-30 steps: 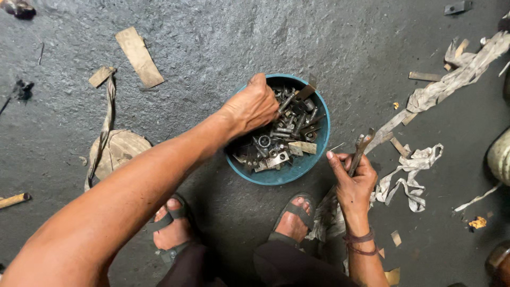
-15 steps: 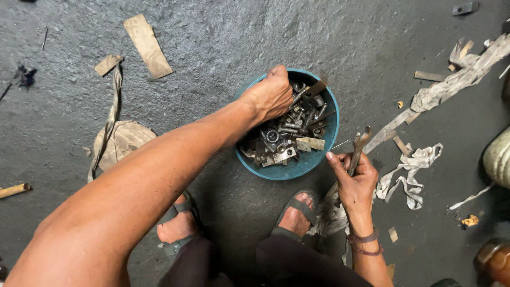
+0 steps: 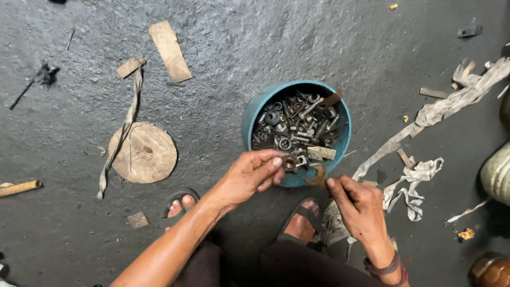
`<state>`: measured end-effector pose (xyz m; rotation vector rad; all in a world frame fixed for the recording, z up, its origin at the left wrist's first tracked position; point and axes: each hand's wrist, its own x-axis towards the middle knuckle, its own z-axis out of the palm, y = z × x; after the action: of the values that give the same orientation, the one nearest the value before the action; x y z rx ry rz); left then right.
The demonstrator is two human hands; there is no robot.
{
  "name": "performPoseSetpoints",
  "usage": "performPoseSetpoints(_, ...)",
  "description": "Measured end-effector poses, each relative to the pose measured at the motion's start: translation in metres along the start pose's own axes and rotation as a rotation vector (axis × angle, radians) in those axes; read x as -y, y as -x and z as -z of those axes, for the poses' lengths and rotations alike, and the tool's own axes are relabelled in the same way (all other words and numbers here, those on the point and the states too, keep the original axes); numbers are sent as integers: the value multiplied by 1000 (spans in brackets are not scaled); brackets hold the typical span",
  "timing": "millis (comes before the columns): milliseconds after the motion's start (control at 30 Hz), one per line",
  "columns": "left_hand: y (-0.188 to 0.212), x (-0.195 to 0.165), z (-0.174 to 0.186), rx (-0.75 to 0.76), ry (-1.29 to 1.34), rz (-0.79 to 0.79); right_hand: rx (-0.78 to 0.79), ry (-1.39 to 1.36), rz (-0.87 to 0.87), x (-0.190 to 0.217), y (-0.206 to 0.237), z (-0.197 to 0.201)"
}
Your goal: The person sits on the floor and sorts through a blue bucket filled with various metal parts, including bolts, nuts, and washers. They pick up individual pieces, examine them, and occasionally use a wrench to manipulate or separate items within the bucket.
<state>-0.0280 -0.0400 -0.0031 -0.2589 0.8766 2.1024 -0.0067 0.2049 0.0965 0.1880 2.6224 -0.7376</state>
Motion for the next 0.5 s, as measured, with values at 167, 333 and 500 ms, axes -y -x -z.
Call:
performPoseSetpoints(167,0,22,-3,-19,55,10,34,268,127,25,-13,10)
performPoseSetpoints(333,0,33,-4,-32,-64,9,23,230,266,32,-18,16)
performPoseSetpoints(500,0,28,-6,-100,-446,-72,71,319,177,29,-18,14)
